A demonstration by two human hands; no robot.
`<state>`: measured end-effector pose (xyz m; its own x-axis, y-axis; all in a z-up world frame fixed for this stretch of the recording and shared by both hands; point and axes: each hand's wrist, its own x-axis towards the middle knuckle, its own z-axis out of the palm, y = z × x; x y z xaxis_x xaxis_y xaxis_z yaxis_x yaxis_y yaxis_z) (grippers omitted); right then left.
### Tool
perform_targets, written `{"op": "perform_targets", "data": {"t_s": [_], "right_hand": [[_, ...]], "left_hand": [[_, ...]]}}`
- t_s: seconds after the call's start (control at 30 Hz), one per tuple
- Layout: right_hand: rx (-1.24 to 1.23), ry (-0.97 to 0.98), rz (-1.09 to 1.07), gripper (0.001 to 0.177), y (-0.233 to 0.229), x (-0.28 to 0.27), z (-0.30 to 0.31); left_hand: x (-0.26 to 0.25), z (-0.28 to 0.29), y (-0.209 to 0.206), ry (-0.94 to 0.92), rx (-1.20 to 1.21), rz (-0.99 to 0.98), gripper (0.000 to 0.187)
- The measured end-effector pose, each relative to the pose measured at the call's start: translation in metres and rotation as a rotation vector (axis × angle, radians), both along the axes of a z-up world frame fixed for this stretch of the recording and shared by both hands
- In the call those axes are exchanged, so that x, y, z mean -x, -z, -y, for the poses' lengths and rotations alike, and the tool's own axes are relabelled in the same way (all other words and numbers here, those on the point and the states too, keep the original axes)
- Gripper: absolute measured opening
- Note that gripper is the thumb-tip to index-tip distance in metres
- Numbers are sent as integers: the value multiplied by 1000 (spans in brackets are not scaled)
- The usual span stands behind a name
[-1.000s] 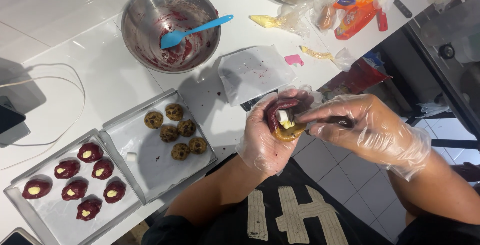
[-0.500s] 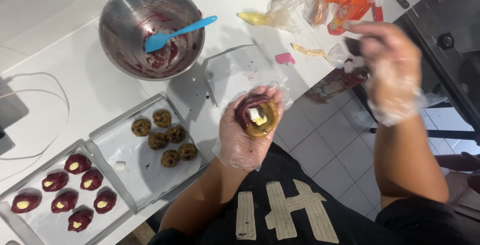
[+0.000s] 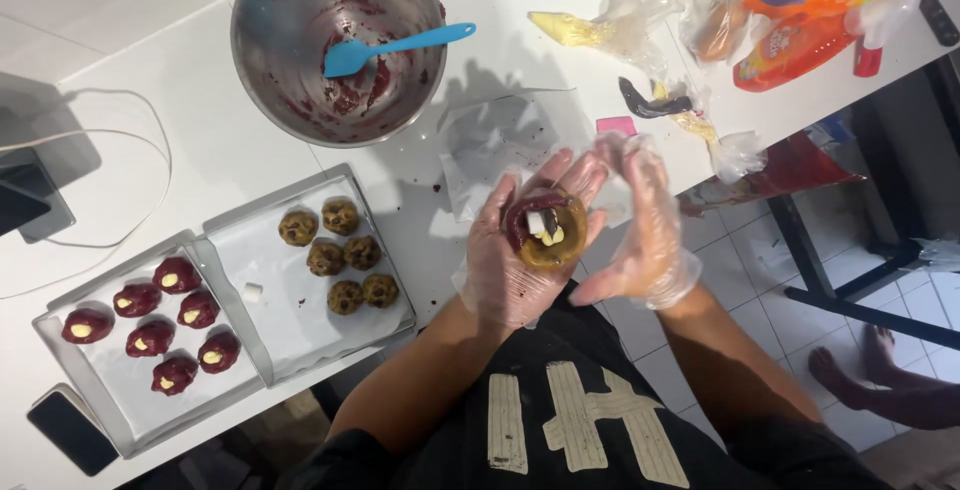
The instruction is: Shaping dough into balls, adding filling, and placing them on a baking tray for baking.
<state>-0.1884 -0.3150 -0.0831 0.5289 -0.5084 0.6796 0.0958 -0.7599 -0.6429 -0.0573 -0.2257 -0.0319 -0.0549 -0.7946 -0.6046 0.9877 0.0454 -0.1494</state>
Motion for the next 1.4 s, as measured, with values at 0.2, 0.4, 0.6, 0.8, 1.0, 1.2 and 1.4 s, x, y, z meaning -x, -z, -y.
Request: {"op": "perform_targets", "data": {"t_s": [0.2,0.4,0.6,0.8,1.0,1.2,1.4], "right_hand": [[-8,7,-75,132,11,-9,-21],[-167,7,-56,109,18,-1,-46],[-246,40,29,89,12,2,-64],[-271,139,42,76,17,4,-80],[-295,139,97,76,13,3,-93],[-309,199,158,67,2,-6,-99],[-308,208,94,52,-5,-4,-101]], "left_hand": [[-2,-9,-16,189,50,20,62],[13,-15,14,225,68,145,73],[27,-31,-1,136,108,161,35],[28,-37,8,137,162,183,26],[29,-46,-21,172,131,161,37],[30,-42,-22,148,124,113,33],[34,-43,-15,135,156,127,30]]}}
